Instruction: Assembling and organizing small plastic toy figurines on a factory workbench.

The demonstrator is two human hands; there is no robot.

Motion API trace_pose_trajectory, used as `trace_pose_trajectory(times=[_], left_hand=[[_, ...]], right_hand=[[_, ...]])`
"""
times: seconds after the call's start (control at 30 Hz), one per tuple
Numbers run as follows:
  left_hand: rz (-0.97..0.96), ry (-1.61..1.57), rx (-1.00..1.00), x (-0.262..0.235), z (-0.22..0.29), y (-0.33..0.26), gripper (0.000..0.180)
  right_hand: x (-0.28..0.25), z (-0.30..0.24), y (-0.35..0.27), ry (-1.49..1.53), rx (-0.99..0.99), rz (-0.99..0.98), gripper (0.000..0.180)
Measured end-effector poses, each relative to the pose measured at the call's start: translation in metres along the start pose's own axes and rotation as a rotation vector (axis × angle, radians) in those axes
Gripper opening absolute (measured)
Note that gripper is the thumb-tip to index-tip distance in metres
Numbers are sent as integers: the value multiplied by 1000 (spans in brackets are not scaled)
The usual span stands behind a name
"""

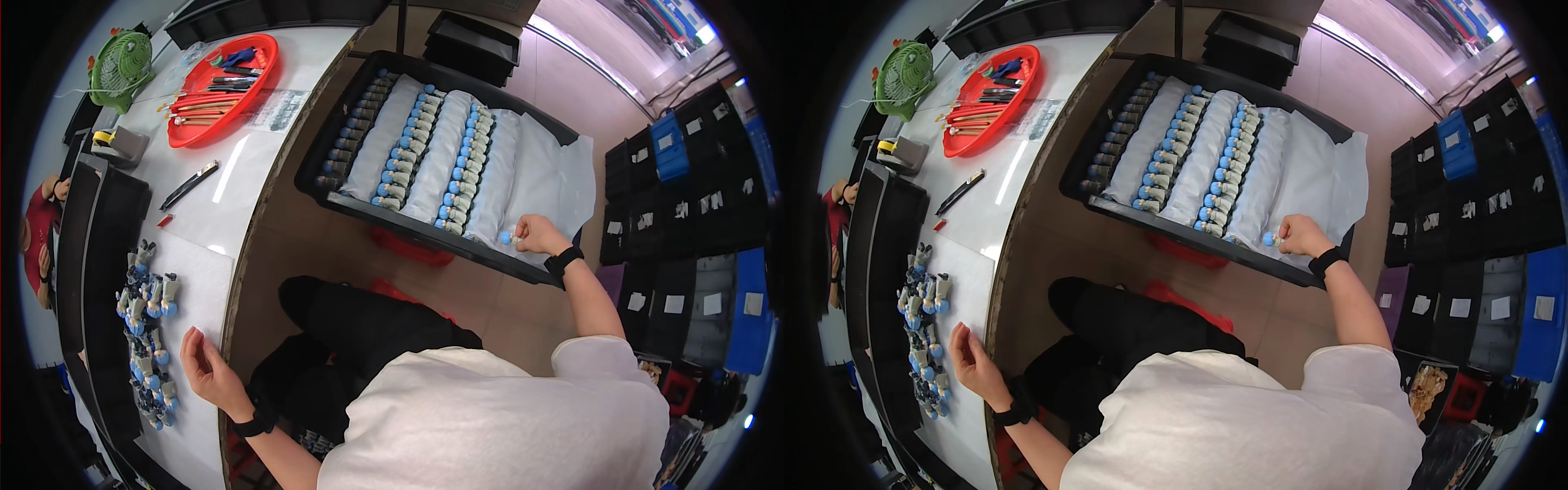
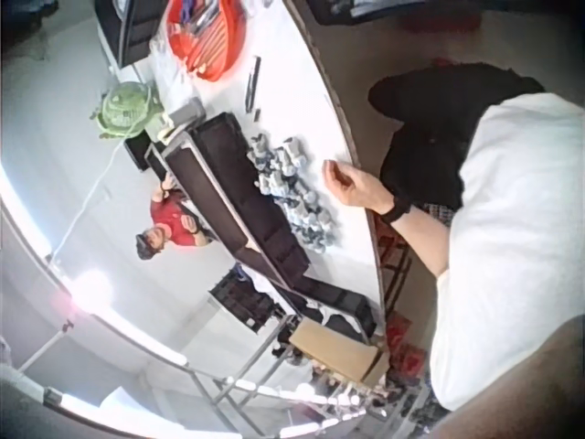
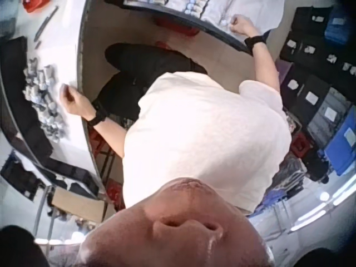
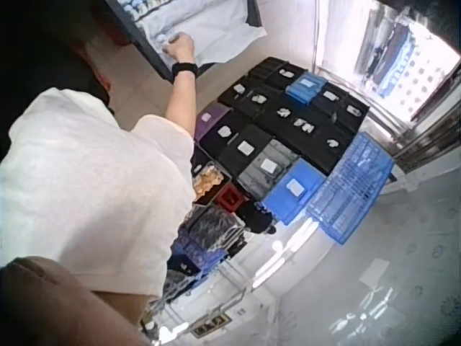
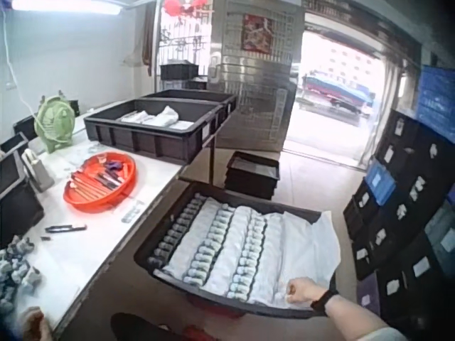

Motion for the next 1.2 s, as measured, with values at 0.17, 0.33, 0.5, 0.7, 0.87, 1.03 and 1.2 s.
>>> trace_pose_trajectory(times=[0.17, 0.33, 0.5, 0.7, 0.87, 1.03, 1.2], left_hand=[[-16, 9, 13, -1, 0, 0, 13], [-22, 42, 27, -1, 6, -2, 13], [-17, 15, 37, -2, 2, -6, 13], [-37, -18, 19, 12, -2, -5, 13], [-5, 19, 45, -1, 8, -1, 14], [39, 52, 19, -6, 8, -1, 12], [53, -35, 69, -5, 15, 3, 10]], right_hand=[[21, 5, 5, 16, -22, -152, 25], [28, 3, 10, -59, -63, -162, 23], [27, 5, 11, 11, -104, -248, 22], [23, 9, 11, -44, -58, -275, 22], [15, -8, 16, -78, -172, -320, 21], [-15, -100, 4, -386, -411, 263, 16], [-6, -254, -31, 208, -787, 150, 13]])
Point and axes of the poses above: each hand's wrist, its own y-axis towards the middle knuckle, its own x-axis out of the palm, z = x × y, the point moved 4 cm from there along y, towards the middle knuckle, and after that the axes turned 5 degrees about -y, right-handed, at the moved point
